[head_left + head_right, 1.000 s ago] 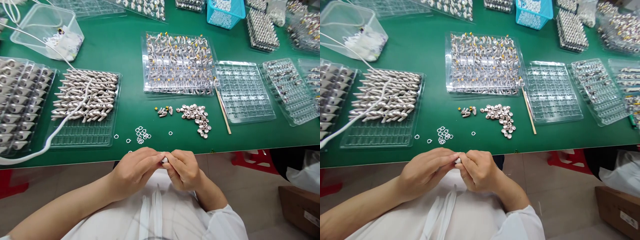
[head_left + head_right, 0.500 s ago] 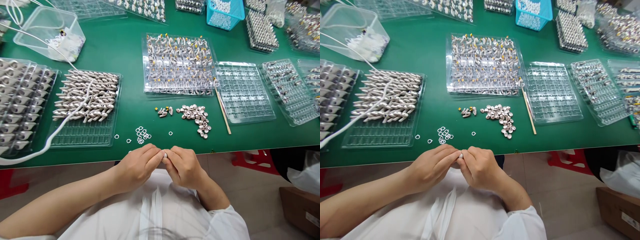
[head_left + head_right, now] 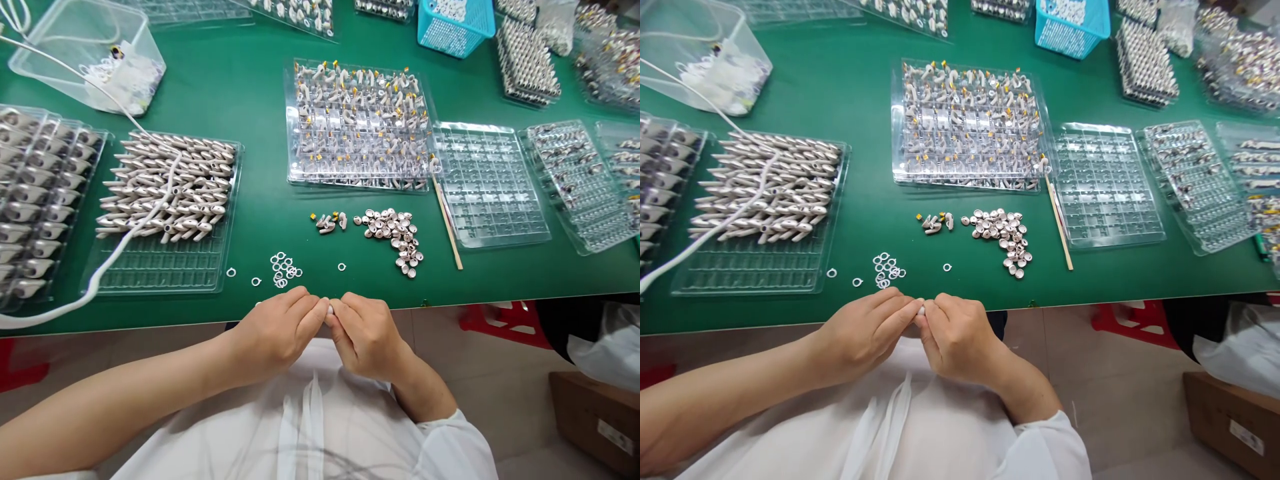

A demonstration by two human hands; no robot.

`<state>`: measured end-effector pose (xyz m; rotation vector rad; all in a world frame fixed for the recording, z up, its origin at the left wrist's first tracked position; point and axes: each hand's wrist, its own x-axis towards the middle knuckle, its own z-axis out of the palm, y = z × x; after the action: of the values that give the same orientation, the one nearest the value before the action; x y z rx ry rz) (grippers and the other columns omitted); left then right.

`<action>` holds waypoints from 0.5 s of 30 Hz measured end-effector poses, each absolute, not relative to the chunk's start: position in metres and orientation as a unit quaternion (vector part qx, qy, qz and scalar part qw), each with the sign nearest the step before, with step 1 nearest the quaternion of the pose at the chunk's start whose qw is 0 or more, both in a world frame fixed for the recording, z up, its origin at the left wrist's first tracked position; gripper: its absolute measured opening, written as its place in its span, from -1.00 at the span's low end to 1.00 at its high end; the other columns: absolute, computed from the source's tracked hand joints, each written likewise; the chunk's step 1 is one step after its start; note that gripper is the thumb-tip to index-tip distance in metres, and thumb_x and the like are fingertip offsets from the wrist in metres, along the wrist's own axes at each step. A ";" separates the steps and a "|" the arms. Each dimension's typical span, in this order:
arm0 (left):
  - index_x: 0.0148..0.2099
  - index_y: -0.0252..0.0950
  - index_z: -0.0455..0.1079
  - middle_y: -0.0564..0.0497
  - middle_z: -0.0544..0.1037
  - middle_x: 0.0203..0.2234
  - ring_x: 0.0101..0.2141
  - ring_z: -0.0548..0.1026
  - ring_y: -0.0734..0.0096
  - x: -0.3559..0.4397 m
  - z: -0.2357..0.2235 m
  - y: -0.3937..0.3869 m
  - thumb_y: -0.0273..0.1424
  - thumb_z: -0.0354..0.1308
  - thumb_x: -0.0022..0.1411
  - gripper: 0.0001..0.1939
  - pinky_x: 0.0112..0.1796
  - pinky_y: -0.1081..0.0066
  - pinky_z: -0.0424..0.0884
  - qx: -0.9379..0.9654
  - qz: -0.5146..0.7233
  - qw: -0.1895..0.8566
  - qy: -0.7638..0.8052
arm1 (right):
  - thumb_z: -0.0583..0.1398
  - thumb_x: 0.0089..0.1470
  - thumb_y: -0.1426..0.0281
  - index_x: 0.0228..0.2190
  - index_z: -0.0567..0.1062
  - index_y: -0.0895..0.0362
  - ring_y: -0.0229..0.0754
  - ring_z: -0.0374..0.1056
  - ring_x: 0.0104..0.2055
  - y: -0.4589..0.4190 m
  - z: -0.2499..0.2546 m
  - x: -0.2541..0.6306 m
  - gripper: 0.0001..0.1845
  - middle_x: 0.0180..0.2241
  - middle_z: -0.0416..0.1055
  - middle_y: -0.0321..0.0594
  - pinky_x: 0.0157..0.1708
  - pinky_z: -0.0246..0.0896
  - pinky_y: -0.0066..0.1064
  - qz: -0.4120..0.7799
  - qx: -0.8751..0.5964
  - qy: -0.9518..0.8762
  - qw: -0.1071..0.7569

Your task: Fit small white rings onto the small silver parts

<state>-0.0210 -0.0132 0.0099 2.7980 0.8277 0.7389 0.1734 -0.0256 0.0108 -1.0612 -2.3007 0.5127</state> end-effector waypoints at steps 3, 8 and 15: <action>-0.16 -0.48 0.31 -0.08 0.44 -0.56 -0.55 0.28 0.34 -0.019 0.010 -0.013 -0.69 -0.09 0.23 -0.80 -0.54 0.36 0.34 0.932 0.224 0.041 0.282 | 0.00 0.22 0.49 -0.50 0.34 0.16 -0.28 0.00 -0.55 -0.024 0.011 0.170 -0.73 -0.57 0.18 -0.30 -0.58 -0.13 -0.39 0.180 -0.403 -0.859 0.257; -0.21 -0.46 0.31 -0.08 0.44 -0.58 -0.56 0.30 0.33 -0.017 0.009 -0.011 -0.70 -0.12 0.23 -0.79 -0.55 0.37 0.33 0.935 0.215 0.020 0.282 | -0.02 0.23 0.48 -0.50 0.31 0.15 -0.27 0.01 -0.54 -0.024 0.006 0.168 -0.73 -0.56 0.17 -0.29 -0.57 -0.13 -0.39 0.185 -0.412 -0.859 0.239; -0.22 -0.41 0.30 -0.05 0.44 -0.58 -0.59 0.29 0.33 -0.018 0.004 -0.008 -0.69 -0.14 0.22 -0.78 -0.54 0.35 0.31 0.936 0.218 -0.002 0.277 | -0.04 0.23 0.50 -0.48 0.32 0.15 -0.26 0.01 -0.55 -0.023 -0.004 0.164 -0.73 -0.55 0.18 -0.28 -0.58 -0.09 -0.37 0.173 -0.410 -0.861 0.245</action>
<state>-0.0181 -0.0077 0.0045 2.9443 0.8722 0.6864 0.1643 -0.0234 -0.0038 -1.1205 -2.3520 0.4713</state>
